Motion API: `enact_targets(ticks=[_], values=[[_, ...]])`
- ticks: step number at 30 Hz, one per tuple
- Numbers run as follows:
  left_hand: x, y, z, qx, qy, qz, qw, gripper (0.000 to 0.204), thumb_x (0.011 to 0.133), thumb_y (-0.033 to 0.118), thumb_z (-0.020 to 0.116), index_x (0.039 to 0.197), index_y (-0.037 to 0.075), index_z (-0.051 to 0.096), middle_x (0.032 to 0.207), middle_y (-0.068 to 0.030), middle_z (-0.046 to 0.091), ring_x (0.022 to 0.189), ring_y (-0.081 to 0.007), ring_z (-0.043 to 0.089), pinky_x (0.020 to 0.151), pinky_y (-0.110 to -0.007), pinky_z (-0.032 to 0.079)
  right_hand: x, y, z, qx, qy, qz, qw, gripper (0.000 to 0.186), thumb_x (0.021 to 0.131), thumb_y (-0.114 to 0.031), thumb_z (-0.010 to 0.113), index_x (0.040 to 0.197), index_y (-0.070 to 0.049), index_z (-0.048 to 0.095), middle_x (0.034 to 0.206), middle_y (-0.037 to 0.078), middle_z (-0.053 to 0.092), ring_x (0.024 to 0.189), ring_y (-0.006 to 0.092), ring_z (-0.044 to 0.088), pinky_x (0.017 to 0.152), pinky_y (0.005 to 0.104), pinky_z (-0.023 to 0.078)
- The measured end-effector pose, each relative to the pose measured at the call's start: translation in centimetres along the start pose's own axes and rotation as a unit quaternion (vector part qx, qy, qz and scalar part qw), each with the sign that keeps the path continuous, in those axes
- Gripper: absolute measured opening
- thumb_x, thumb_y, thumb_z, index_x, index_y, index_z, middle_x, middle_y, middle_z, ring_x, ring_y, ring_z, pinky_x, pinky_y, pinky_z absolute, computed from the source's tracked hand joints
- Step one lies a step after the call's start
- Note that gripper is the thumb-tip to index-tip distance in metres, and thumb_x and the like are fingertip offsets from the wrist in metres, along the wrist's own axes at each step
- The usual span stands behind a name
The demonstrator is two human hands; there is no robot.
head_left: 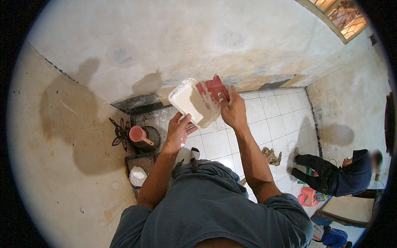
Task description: The person uses a scraper to scoop plaster from a container and apply it to a wall.
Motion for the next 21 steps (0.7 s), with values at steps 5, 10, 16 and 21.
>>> enact_targets(ticks=[5, 10, 16, 21], values=[[-0.1, 0.2, 0.6, 0.0, 0.003, -0.001, 1.0, 0.045, 0.094, 0.022, 0.064, 0.131, 0.002, 0.047, 0.114, -0.0146, 0.063, 0.1, -0.0242, 0.066, 0.089, -0.039, 0.054, -1.4, -0.9, 1.1, -0.003, -0.022, 0.033, 0.999, 0.021, 0.088, -0.006, 0.055, 0.108, 0.001, 0.058, 0.089, 0.026, 0.066, 0.085, 0.0443, 0.064, 0.072, 0.0447, 0.05], [-0.2, 0.3, 0.7, 0.011, -0.008, 0.001, 1.0, 0.045, 0.093, 0.021, 0.064, 0.131, 0.003, 0.047, 0.115, -0.0139, 0.063, 0.1, -0.0243, 0.065, 0.089, -0.041, 0.054, -2.3, -3.3, 1.9, -0.03, -0.046, 0.041, 0.998, 0.023, 0.088, -0.009, 0.056, 0.11, -0.001, 0.055, 0.08, 0.028, 0.064, 0.076, 0.0483, 0.062, 0.063, 0.0521, 0.048], [-0.1, -0.2, 0.4, 0.019, 0.001, -0.017, 1.0, 0.043, 0.094, 0.02, 0.063, 0.131, 0.004, 0.048, 0.115, -0.0126, 0.063, 0.1, -0.0239, 0.065, 0.089, -0.042, 0.055, -0.8, -3.0, 1.9, 0.001, -0.016, -0.023, 1.0, 0.017, 0.087, -0.01, 0.057, 0.099, 0.001, 0.056, 0.079, 0.028, 0.063, 0.077, 0.048, 0.062, 0.065, 0.0505, 0.048], [-0.3, 0.1, -0.1, 0.015, -0.006, -0.006, 1.0, 0.043, 0.093, 0.02, 0.063, 0.131, 0.005, 0.049, 0.116, -0.012, 0.063, 0.101, -0.0235, 0.066, 0.089, -0.042, 0.055, 1.9, -3.2, -0.7, -0.081, -0.022, 0.048, 0.995, 0.016, 0.085, -0.013, 0.059, 0.091, 0.002, 0.056, 0.08, 0.028, 0.063, 0.08, 0.0484, 0.061, 0.069, 0.0472, 0.049]])
Point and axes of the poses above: each hand's wrist, its own x-axis towards the middle knuckle, its own z-axis out of the palm, y = z × x, the point moved 1 cm from there along x, towards the middle knuckle
